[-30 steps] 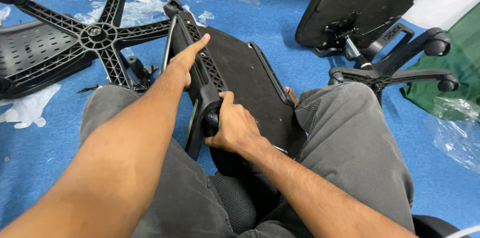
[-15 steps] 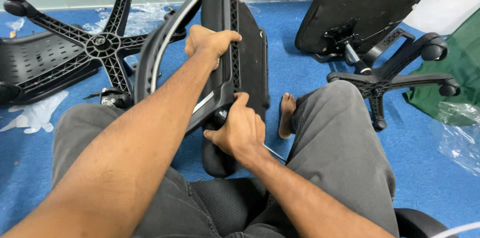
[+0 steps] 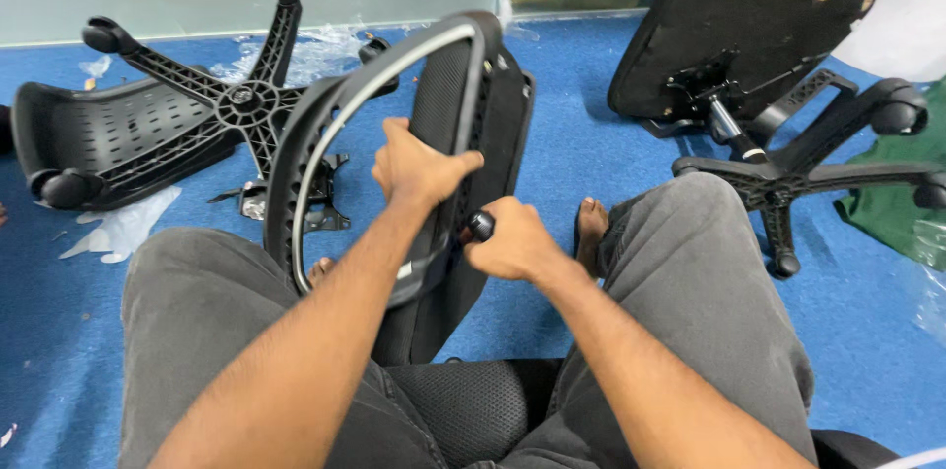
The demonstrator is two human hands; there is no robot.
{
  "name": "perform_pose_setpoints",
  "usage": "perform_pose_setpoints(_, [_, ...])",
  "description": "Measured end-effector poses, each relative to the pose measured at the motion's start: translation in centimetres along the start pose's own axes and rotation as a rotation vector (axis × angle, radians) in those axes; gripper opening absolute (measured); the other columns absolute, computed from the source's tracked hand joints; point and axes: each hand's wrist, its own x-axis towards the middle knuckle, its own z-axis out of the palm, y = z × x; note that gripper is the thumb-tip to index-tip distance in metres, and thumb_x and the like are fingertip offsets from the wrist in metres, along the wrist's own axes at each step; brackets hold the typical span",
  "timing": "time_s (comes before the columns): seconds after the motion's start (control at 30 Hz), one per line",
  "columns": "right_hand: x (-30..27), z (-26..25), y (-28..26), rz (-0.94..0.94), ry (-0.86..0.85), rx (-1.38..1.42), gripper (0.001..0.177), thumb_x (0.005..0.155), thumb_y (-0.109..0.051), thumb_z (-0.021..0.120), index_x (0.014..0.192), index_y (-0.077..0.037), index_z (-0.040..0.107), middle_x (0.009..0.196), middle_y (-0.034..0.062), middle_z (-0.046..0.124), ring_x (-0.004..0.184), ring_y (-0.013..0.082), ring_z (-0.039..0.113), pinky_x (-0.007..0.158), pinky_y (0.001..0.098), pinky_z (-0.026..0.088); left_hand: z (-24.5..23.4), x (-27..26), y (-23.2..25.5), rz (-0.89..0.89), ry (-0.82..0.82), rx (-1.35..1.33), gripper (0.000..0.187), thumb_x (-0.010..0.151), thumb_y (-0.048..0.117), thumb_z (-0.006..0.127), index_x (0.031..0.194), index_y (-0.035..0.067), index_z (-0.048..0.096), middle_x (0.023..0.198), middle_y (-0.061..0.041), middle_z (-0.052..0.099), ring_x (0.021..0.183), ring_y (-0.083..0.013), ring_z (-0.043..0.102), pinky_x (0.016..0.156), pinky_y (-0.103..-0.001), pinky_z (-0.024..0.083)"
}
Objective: The person uses a screwdriver to attach a curved plastic frame to a black chair seat, tightening multiple screws along the frame's edge. The person repositions the seat and frame several times to access different screw locations.
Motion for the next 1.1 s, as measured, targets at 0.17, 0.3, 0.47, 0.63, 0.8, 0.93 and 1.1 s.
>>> perform_pose_setpoints(0.17, [0.9,-1.0,0.1,0.173,0.287,0.168,0.022,0.074,-0.025,0.073,0.078,-0.004,0.078,0.073,0.0133,0.076,0.074,0.0249,0.076,0.072,0.0375,0.058,-1.2,-3.5,-0.6,-0.083,-0.049,0.005,0.106,0.049,0.041,0.099,0.134,0.009,0.045,0.118,-0.018,0.068,0.111,-0.0370,0.066,0.098,-0.047,0.052])
perform_pose_setpoints(0.3, [0.6,-2.1,-0.9,0.273,0.438,0.494,0.024,0.074,-0.025,0.074,0.077,-0.002,0.080,0.067,0.0074,0.073,0.061,0.0208,0.067,0.058,0.0372,0.054,-2.8,-4.9,-0.7,-0.057,-0.028,0.030,0.106,0.049,0.042,0.100,0.132,0.006,0.046,0.115,-0.021,0.069,0.108,-0.0381,0.068,0.096,-0.046,0.054])
perform_pose_setpoints(0.47, [0.4,-2.4,-1.7,0.056,0.361,0.545,0.042,0.077,-0.045,0.084,0.081,-0.003,0.077,0.067,0.0045,0.072,0.058,0.0132,0.064,0.055,0.0335,0.052,-2.1,-7.2,0.6,-0.041,0.035,-0.059,0.090,0.058,0.041,0.094,0.129,0.004,0.051,0.106,-0.022,0.073,0.102,-0.0400,0.071,0.092,-0.048,0.056])
perform_pose_setpoints(0.63, [0.9,-1.0,-2.1,-0.031,0.474,0.383,0.036,0.072,-0.035,0.088,0.077,-0.001,0.076,0.069,0.0076,0.075,0.060,0.0181,0.070,0.058,0.0359,0.055,-3.0,-7.7,0.1,-0.065,0.028,-0.079,0.089,0.058,0.047,0.092,0.124,0.003,0.052,0.106,-0.021,0.073,0.102,-0.0381,0.072,0.093,-0.046,0.056])
perform_pose_setpoints(0.8, [1.1,-0.5,-2.9,-0.102,0.374,0.197,0.040,0.069,-0.038,0.091,0.075,-0.002,0.075,0.071,0.0105,0.076,0.063,0.0202,0.074,0.062,0.0367,0.057,-5.4,-6.2,-2.0,-0.063,-0.057,0.047,0.092,0.060,0.039,0.089,0.131,0.002,0.046,0.110,-0.023,0.071,0.106,-0.0403,0.070,0.095,-0.047,0.055])
perform_pose_setpoints(0.93, [0.8,-0.4,-3.6,-0.113,0.293,0.217,0.038,0.064,-0.037,0.092,0.076,-0.004,0.077,0.071,0.0083,0.077,0.063,0.0178,0.075,0.062,0.0355,0.058,-7.1,-4.4,-3.3,0.065,-0.221,0.205,0.103,0.059,0.039,0.090,0.136,-0.005,0.037,0.113,-0.027,0.068,0.107,-0.0425,0.069,0.095,-0.047,0.056])
perform_pose_setpoints(1.1, [1.4,-1.2,-2.5,0.008,0.025,0.442,0.031,0.083,-0.029,0.078,0.076,0.000,0.070,0.062,0.0110,0.066,0.052,0.0226,0.060,0.046,0.0368,0.043,-6.0,-3.5,-2.7,0.526,0.043,0.023,0.103,0.056,0.032,0.093,0.130,-0.011,0.036,0.116,-0.034,0.064,0.108,-0.0478,0.066,0.092,-0.047,0.054])
